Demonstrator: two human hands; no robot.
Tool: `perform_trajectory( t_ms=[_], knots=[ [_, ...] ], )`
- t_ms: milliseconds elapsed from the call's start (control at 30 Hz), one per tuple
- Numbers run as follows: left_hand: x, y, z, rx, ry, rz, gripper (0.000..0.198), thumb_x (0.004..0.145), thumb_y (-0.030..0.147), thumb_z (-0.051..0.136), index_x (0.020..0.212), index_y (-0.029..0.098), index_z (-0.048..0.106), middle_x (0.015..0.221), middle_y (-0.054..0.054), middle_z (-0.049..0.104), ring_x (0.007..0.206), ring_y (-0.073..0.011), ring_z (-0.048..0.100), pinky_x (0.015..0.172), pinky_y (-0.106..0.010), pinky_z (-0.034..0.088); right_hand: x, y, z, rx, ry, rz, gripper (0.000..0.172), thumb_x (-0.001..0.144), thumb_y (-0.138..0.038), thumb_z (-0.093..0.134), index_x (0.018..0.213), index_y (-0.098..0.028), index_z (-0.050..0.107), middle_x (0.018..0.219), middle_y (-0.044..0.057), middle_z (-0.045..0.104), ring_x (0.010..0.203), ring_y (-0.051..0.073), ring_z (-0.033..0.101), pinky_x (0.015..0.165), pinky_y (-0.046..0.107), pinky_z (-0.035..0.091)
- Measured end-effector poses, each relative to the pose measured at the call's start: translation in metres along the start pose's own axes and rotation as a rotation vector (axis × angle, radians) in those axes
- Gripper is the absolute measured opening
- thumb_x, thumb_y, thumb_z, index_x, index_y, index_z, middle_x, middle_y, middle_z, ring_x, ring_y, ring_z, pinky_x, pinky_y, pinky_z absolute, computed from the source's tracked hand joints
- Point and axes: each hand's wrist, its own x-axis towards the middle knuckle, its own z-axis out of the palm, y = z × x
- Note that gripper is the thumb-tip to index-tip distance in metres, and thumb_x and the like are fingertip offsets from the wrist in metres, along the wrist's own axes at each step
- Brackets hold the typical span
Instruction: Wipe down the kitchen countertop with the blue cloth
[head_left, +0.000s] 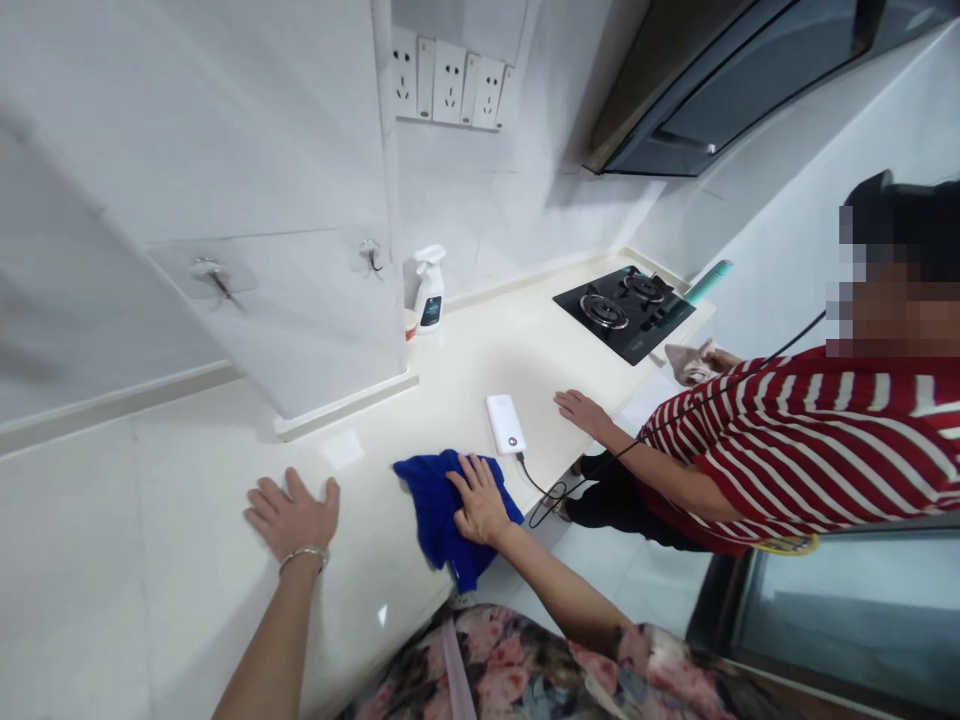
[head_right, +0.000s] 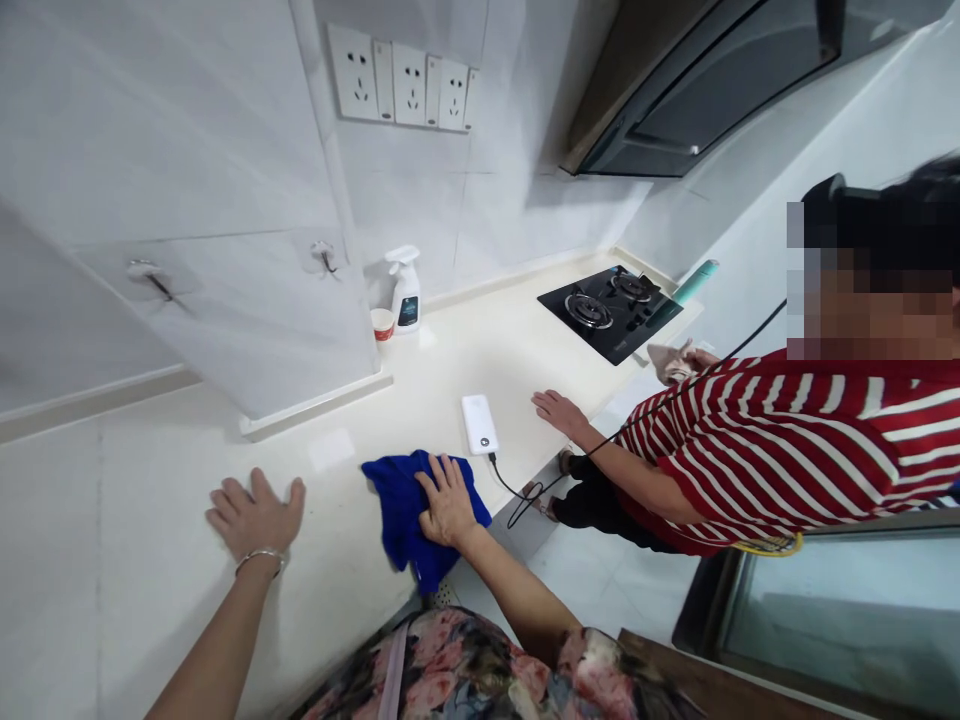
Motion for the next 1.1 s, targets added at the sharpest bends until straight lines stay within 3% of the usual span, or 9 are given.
perform_trajectory(
  t_ms=[167, 267, 333, 500, 600, 733, 867, 1000, 1100],
  knots=[
    [0.0, -0.003, 0.007, -0.006, 0.016, -0.006, 0.079, 0.097, 0.053, 0.036, 0.154, -0.001, 0.038, 0.164, -0.033, 0.019, 0.155, -0.0484, 0.011, 0.122, -0.068, 0.012, 0.053, -0.013, 0.0, -0.059, 0.018, 0.07, 0.077, 0.086, -0.03, 0.064, 0.158, -0.018, 0.041, 0.172, 0.016, 0.018, 0.159, 0.038, 0.007, 0.129, 0.055, 0.008],
    [-0.002, -0.005, 0.01, 0.007, 0.014, -0.018, 0.078, 0.097, 0.051, 0.039, 0.154, -0.002, 0.039, 0.163, -0.036, 0.021, 0.155, -0.048, 0.011, 0.123, -0.067, 0.011, 0.061, -0.017, 0.0, -0.058, 0.009, 0.09, 0.075, 0.088, -0.029, 0.062, 0.159, -0.017, 0.04, 0.171, 0.018, 0.018, 0.158, 0.039, 0.009, 0.128, 0.056, 0.009],
    [-0.003, -0.009, 0.012, 0.016, 0.013, -0.028, 0.077, 0.096, 0.05, 0.042, 0.153, -0.002, 0.04, 0.162, -0.036, 0.022, 0.156, -0.0474, 0.011, 0.124, -0.067, 0.013, 0.046, -0.022, 0.005, -0.058, 0.016, 0.076, 0.076, 0.089, -0.027, 0.061, 0.16, -0.015, 0.038, 0.171, 0.019, 0.016, 0.158, 0.041, 0.008, 0.128, 0.057, 0.009],
    [-0.005, -0.019, 0.017, -0.001, 0.003, -0.02, 0.075, 0.098, 0.05, 0.043, 0.154, 0.001, 0.041, 0.164, -0.034, 0.022, 0.157, -0.0449, 0.01, 0.124, -0.065, 0.014, -0.03, -0.019, 0.015, -0.093, 0.013, -0.011, 0.083, 0.085, -0.024, 0.06, 0.163, -0.015, 0.032, 0.173, 0.017, 0.005, 0.159, 0.041, 0.0, 0.128, 0.06, 0.012],
    [-0.005, -0.02, 0.017, -0.013, -0.015, -0.028, 0.074, 0.098, 0.05, 0.043, 0.154, 0.001, 0.041, 0.165, -0.034, 0.021, 0.157, -0.0447, 0.009, 0.124, -0.065, 0.014, -0.046, -0.009, 0.01, -0.093, -0.024, -0.08, 0.083, 0.082, -0.023, 0.059, 0.162, -0.018, 0.035, 0.174, 0.013, 0.005, 0.159, 0.038, 0.002, 0.129, 0.06, 0.015],
    [-0.003, -0.014, 0.016, 0.003, -0.008, -0.048, 0.075, 0.097, 0.048, 0.043, 0.154, 0.001, 0.039, 0.165, -0.034, 0.02, 0.157, -0.0453, 0.007, 0.124, -0.067, 0.013, -0.018, 0.005, -0.001, -0.09, -0.058, -0.095, 0.083, 0.077, -0.022, 0.059, 0.159, -0.02, 0.042, 0.173, 0.011, 0.013, 0.159, 0.036, 0.006, 0.129, 0.059, 0.015],
    [-0.002, -0.009, 0.014, 0.0, 0.013, -0.033, 0.075, 0.096, 0.049, 0.042, 0.153, 0.0, 0.039, 0.164, -0.034, 0.02, 0.157, -0.046, 0.007, 0.123, -0.068, 0.013, 0.019, 0.018, -0.005, -0.084, -0.008, -0.003, 0.078, 0.08, -0.021, 0.056, 0.157, -0.02, 0.044, 0.172, 0.01, 0.019, 0.16, 0.033, 0.007, 0.13, 0.054, 0.014],
    [-0.002, -0.008, 0.01, 0.01, -0.028, -0.05, 0.074, 0.096, 0.048, 0.042, 0.153, 0.0, 0.039, 0.164, -0.035, 0.021, 0.156, -0.0469, 0.009, 0.122, -0.069, 0.015, 0.038, 0.034, -0.008, -0.071, 0.017, 0.022, 0.076, 0.082, -0.02, 0.056, 0.157, -0.02, 0.045, 0.171, 0.01, 0.021, 0.16, 0.032, 0.008, 0.13, 0.052, 0.012],
    [-0.002, -0.009, 0.01, 0.015, 0.012, -0.029, 0.074, 0.096, 0.048, 0.042, 0.152, 0.0, 0.041, 0.163, -0.035, 0.022, 0.156, -0.047, 0.01, 0.122, -0.068, 0.015, 0.046, 0.046, -0.01, -0.094, 0.016, 0.035, 0.075, 0.083, -0.021, 0.056, 0.158, -0.021, 0.044, 0.171, 0.01, 0.021, 0.16, 0.031, 0.009, 0.13, 0.051, 0.013]
  ],
)
